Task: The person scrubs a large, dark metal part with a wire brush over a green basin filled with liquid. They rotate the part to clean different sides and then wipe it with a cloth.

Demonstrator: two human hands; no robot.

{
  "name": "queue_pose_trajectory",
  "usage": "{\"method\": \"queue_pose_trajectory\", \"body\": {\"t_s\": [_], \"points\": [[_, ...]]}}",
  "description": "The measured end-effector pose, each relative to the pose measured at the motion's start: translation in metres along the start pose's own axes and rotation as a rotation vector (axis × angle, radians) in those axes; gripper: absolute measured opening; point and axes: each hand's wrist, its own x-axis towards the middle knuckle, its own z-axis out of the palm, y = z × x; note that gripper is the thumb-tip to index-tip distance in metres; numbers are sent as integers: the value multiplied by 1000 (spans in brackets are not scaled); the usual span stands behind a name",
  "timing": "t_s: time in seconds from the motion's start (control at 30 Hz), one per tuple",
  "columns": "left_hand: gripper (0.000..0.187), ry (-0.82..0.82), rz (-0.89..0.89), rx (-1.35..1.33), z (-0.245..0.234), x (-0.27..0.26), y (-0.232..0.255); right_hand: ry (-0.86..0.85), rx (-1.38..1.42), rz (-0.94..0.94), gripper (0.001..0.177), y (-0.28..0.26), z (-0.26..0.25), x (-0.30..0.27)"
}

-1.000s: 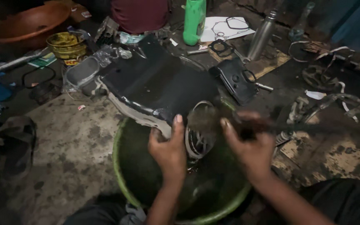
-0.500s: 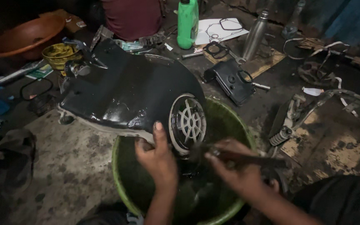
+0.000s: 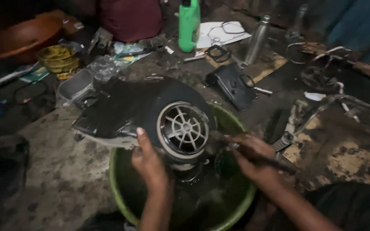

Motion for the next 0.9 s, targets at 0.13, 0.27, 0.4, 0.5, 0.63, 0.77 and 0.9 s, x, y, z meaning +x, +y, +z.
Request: {"method": "queue_pose_trajectory", "body": {"t_s": [0.13, 0.27, 0.4, 0.5, 0.63, 0.77, 0.9], "points": [[42, -107, 101, -95, 7, -9, 9, -288, 45, -9, 33, -9, 34, -31], [52, 32, 19, 126, 4, 0, 14, -269, 86, -288, 43, -20, 34, -31], [51, 8, 63, 43, 4, 1, 19, -194, 115, -341, 34, -8, 17, -2], [53, -51, 84, 0, 5, -3, 24, -145, 166, -269, 38, -1, -13, 20], [53, -135, 67, -98, 9, -13, 29, 136, 471, 179, 21, -7, -12, 42], [53, -180, 50, -132, 13, -22, 35, 317, 413, 447, 20, -7, -16, 54], [53, -228, 27, -230, 11, -26, 34, 326, 380, 400, 21, 14, -2, 16]]}}
